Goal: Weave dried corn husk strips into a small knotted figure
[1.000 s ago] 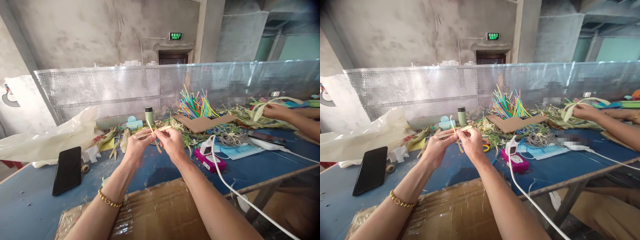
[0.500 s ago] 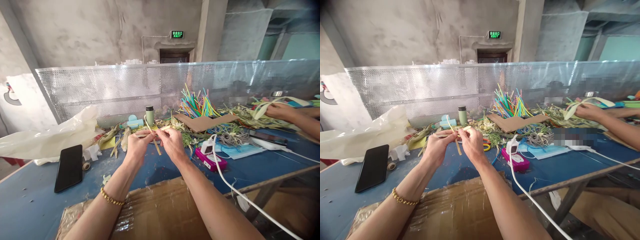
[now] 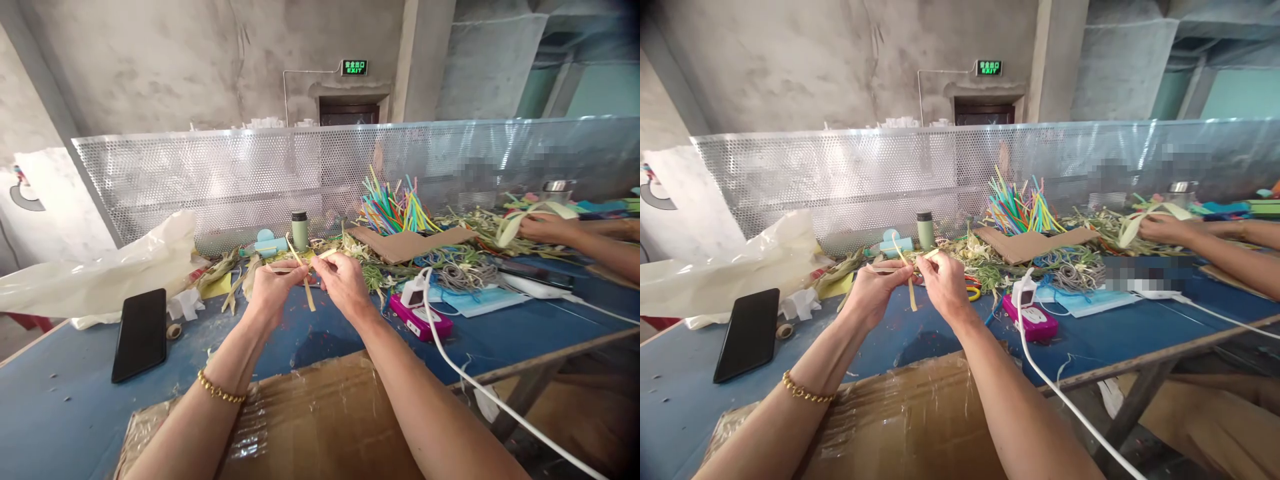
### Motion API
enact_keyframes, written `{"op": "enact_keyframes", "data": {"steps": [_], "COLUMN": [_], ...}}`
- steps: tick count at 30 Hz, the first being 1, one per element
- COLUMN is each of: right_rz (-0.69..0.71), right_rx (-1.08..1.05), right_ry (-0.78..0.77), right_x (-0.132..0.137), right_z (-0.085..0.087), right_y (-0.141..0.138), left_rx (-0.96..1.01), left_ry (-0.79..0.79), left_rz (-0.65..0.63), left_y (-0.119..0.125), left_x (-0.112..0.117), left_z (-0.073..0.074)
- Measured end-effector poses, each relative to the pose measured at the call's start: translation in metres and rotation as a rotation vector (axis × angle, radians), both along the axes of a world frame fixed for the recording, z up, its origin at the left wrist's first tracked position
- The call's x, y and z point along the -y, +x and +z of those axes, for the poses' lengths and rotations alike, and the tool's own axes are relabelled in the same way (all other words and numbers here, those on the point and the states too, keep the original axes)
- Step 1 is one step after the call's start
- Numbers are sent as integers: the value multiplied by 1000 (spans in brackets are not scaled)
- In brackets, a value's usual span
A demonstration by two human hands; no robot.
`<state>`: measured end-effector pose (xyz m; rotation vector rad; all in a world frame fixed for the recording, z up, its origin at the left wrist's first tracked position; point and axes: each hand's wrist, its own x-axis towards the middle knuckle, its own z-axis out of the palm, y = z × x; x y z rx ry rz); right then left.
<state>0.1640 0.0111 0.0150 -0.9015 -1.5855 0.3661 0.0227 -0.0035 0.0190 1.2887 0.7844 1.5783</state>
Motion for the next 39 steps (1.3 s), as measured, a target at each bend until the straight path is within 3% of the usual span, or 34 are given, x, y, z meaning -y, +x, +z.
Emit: {"op": "enact_keyframes", "data": {"steps": [4, 8, 16, 25, 39], "right_rz": [11, -56, 153, 127, 121], "right_rx": [34, -74, 235, 262, 374], "right_ry": [-32, -15, -7, 52, 97], "right_x": [-7, -6, 6, 3, 4], "right_z": [1, 2, 0, -3, -6], "right_y": [8, 10, -3, -5, -4], "left_rx": [-10, 31, 55, 11, -84], "left_ry": [26, 54, 13, 99, 94], "left_rz": [-43, 21, 38, 131, 117], "left_y": [-10, -13, -7, -4, -13], "left_x": [-4, -5, -3, -3, -1], "left_z": [3, 3, 3, 2, 5]}}
